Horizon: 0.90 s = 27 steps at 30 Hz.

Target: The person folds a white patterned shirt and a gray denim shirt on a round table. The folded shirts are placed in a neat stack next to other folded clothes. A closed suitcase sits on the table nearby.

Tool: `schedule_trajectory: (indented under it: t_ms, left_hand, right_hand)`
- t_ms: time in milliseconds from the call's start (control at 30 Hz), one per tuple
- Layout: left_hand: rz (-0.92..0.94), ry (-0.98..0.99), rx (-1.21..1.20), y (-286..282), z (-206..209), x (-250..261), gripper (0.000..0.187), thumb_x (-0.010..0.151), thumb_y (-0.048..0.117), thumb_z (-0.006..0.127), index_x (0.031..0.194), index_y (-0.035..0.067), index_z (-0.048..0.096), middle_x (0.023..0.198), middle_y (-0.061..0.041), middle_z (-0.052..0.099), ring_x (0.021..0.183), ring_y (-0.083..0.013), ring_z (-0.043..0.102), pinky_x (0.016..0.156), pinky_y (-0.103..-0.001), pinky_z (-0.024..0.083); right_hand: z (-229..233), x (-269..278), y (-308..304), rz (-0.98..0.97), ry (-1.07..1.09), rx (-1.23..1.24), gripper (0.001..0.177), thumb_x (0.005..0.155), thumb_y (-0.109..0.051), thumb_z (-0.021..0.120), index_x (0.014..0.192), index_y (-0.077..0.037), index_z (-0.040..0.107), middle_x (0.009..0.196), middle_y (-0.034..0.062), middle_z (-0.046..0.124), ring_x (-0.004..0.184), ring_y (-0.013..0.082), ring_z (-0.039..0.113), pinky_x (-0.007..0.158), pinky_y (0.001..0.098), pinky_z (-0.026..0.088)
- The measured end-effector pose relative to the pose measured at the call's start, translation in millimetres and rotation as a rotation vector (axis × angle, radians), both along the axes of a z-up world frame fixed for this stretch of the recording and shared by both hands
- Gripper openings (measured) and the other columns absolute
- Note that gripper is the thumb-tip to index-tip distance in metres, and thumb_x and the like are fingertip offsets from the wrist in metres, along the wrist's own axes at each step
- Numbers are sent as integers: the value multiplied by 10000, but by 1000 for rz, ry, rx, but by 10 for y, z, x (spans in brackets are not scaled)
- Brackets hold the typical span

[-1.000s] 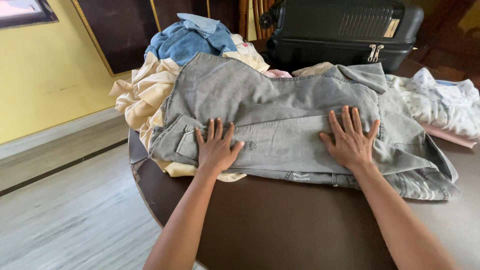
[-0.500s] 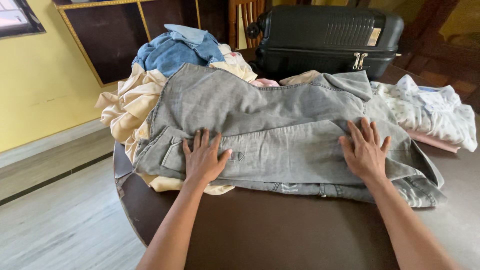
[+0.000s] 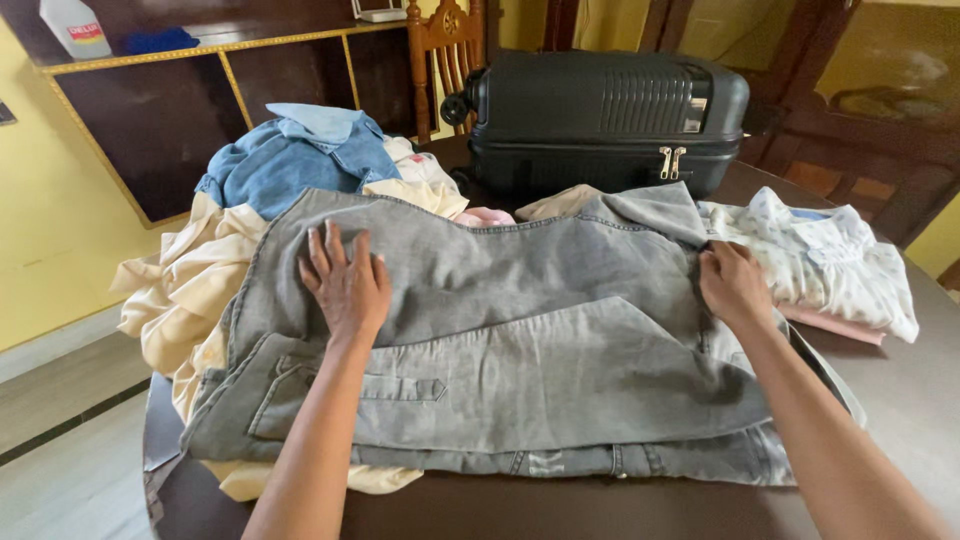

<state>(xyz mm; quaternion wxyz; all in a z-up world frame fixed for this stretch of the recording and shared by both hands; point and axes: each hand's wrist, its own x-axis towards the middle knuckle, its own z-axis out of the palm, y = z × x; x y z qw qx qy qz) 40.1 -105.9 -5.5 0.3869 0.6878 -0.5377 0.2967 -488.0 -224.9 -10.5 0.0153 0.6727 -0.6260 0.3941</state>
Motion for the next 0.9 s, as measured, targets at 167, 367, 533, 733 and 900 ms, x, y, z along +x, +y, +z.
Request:
schedule_trajectory:
  t_ms: [167,367,533,733,900]
  left_hand:
    - [12,-51,-43,-309,78,175,399,1036,266,580,1416,146,596,1627,-195,410,1552,-415,247,1217,-662,130]
    - [-83,-212,39,-571,248,-15,384,1032,260,554,1401,172,613,1566,-92,471,1528,-370,269,1184,-700,48]
    - [-38,-58,303,-610,323,-104,366,1112,293,542,1458,190,599,1483,-86,538,1506,-312,362,1330,-671,85]
    - [286,-186,-29,-692,274,327,531,990,500,558,1404,168,588,1505,-153,504,1434,-377,374,1118,-678,173]
    - [327,437,79,-568,127,828,694,993,571,519,1506,104,507,1516,-227,484,1411,-447,356,1098,-688,232]
  right_hand:
    - [39,-134,-238,-66,96,22,427,994,-346,553,1340,-122,662,1320,220,655,1207,461,577,1017,543,443]
    - [203,-115,-246,-197,-67,203,455,906,-435,716,1189,-80,739,1074,237,736,1032,421,685,877,515,512]
    - [251,-207,-236,-123,-164,49,427,932,-394,741,1128,-15,734,991,236,729,927,395,686,808,490,497]
    - [210,-371,-308,7,-445,177,415,907,-322,778,1162,3,741,901,164,700,756,210,595,674,401,459]
    - [129,-455,-347,-2,-498,314,424,919,-329,829,1102,51,779,853,150,674,732,194,523,632,423,403]
